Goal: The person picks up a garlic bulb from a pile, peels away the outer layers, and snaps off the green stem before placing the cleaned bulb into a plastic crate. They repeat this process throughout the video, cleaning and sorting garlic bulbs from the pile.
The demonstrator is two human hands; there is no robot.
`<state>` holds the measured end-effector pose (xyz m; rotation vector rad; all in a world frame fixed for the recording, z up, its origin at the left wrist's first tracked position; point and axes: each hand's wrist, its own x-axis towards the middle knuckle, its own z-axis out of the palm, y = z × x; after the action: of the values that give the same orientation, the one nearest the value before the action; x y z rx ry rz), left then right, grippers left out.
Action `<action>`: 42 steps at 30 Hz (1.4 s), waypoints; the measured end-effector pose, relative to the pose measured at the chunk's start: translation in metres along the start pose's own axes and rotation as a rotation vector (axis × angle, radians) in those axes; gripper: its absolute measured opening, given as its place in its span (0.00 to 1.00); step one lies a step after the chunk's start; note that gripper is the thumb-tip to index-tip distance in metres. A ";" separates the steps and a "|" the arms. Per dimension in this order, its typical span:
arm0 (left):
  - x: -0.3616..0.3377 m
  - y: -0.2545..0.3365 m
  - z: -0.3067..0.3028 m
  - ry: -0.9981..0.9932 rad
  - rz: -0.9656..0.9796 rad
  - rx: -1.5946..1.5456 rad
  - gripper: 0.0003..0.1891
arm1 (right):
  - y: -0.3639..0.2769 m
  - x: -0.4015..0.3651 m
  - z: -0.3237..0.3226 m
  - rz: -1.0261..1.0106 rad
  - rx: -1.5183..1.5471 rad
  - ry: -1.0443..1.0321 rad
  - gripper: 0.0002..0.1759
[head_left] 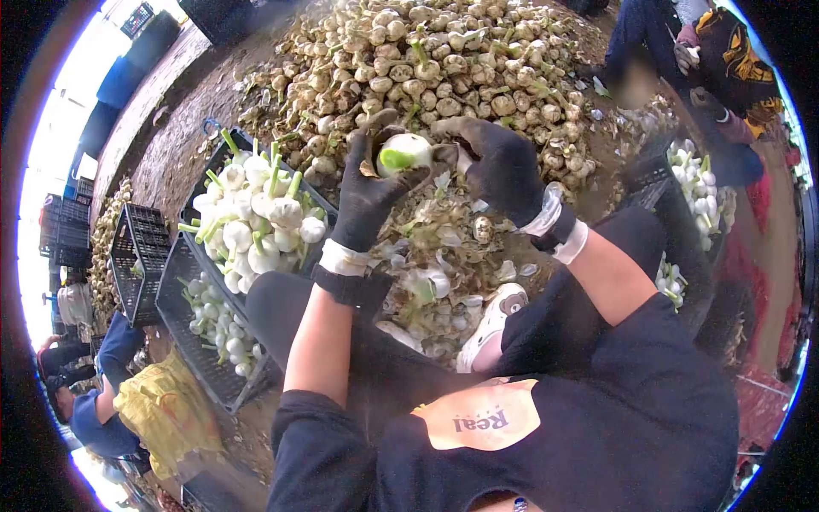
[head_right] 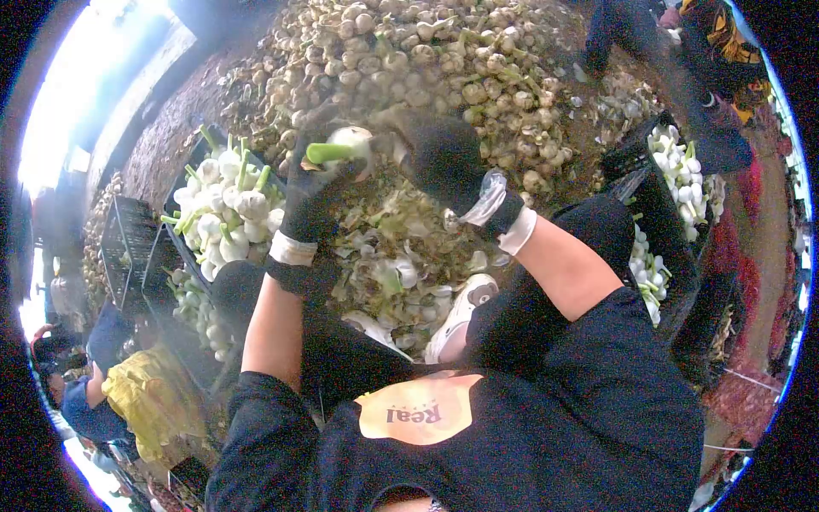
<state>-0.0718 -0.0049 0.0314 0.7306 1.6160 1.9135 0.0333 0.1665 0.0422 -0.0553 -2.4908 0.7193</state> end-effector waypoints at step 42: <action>0.021 -0.048 -0.029 0.073 -0.149 -0.862 0.24 | 0.018 0.001 0.068 0.065 0.205 -0.160 0.17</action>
<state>-0.1051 -0.0036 -0.0188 0.1698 0.7012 2.2470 -0.0045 0.1489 -0.0148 -0.0042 -2.5606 1.0395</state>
